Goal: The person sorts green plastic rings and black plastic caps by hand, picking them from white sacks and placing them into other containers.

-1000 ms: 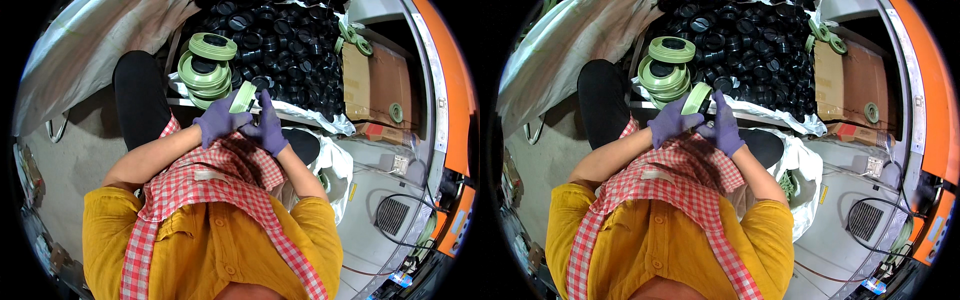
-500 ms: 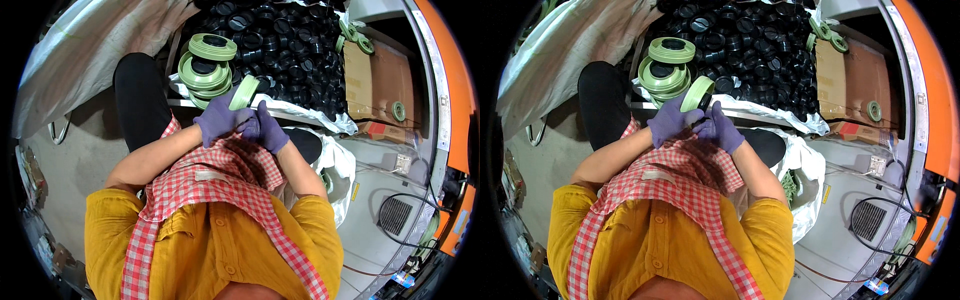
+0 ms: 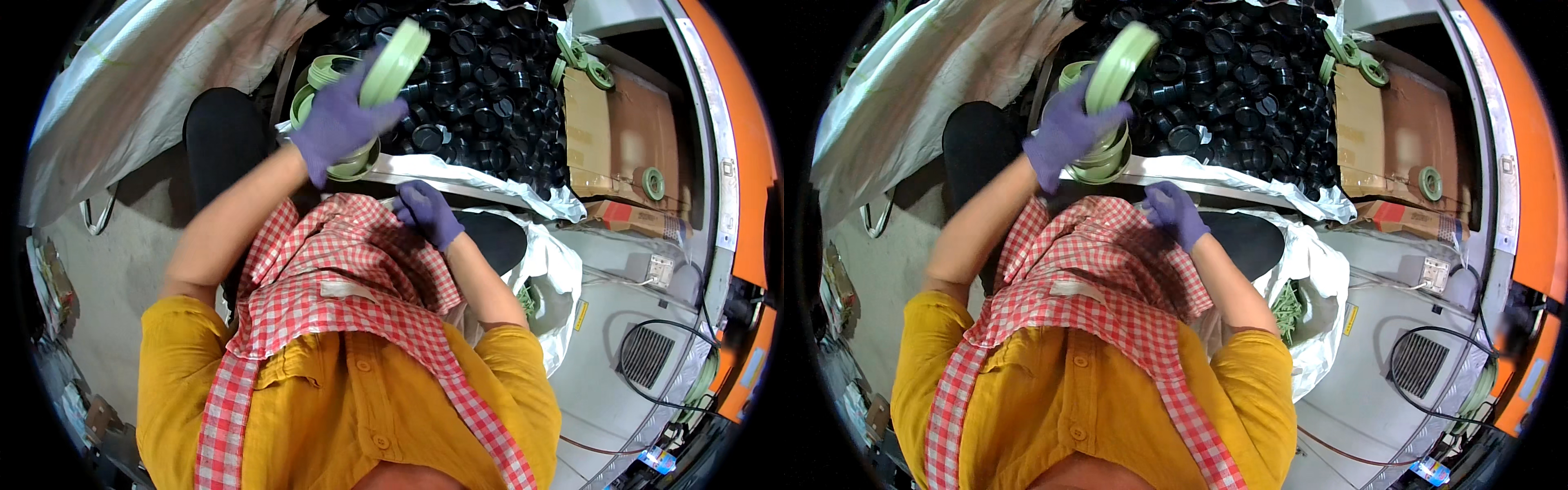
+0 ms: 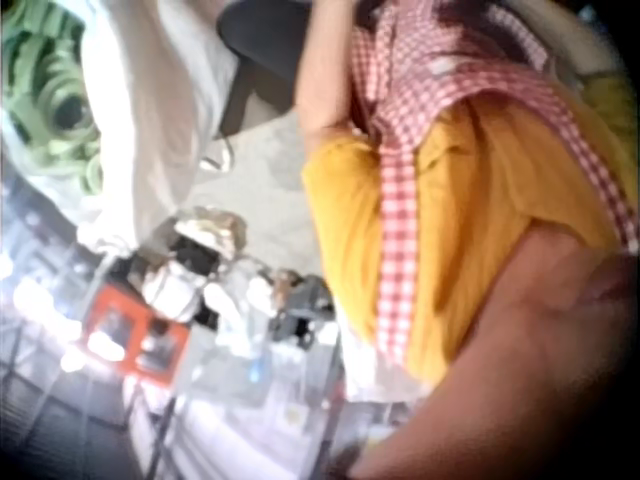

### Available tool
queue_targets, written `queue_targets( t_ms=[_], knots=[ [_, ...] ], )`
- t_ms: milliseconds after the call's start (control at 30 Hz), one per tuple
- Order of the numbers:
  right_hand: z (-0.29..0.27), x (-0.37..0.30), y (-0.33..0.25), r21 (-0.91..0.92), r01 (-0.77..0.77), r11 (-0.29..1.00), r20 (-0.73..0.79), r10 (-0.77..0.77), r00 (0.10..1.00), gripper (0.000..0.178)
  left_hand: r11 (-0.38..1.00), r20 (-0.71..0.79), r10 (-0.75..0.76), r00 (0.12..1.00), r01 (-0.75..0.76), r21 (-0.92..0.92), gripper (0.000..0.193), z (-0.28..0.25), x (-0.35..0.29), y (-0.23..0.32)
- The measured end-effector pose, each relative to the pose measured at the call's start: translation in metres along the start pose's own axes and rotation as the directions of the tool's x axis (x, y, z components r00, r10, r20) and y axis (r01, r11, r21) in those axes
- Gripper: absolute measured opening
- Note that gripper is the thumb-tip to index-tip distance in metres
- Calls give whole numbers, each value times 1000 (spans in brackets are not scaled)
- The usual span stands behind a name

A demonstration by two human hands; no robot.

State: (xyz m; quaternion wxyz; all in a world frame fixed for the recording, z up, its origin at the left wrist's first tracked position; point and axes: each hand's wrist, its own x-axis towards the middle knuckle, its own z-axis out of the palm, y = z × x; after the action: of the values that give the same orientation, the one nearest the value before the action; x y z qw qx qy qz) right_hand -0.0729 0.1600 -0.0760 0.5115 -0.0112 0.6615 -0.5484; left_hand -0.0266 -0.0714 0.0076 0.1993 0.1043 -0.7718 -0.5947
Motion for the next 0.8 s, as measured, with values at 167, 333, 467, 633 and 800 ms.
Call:
queue_targets(
  t_ms=[167,333,467,633,800],
  knots=[
    [50,54,28,175,182,968,-98,-167,981,27,642,208,-84,975,-106,759,60,-32,60,-16],
    [83,58,-4,494,176,851,-53,-173,984,36,503,258,-333,907,-60,862,62,-47,74,-51],
    [95,65,-29,613,326,720,-111,-330,937,40,580,199,-347,916,43,813,67,-62,77,-53],
    [52,107,18,436,518,736,69,-602,796,45,651,220,-270,937,9,759,68,-59,71,-42],
    [76,58,-17,794,293,533,-101,-360,927,35,756,-62,61,996,-5,655,65,-60,16,-36]
  ],
)
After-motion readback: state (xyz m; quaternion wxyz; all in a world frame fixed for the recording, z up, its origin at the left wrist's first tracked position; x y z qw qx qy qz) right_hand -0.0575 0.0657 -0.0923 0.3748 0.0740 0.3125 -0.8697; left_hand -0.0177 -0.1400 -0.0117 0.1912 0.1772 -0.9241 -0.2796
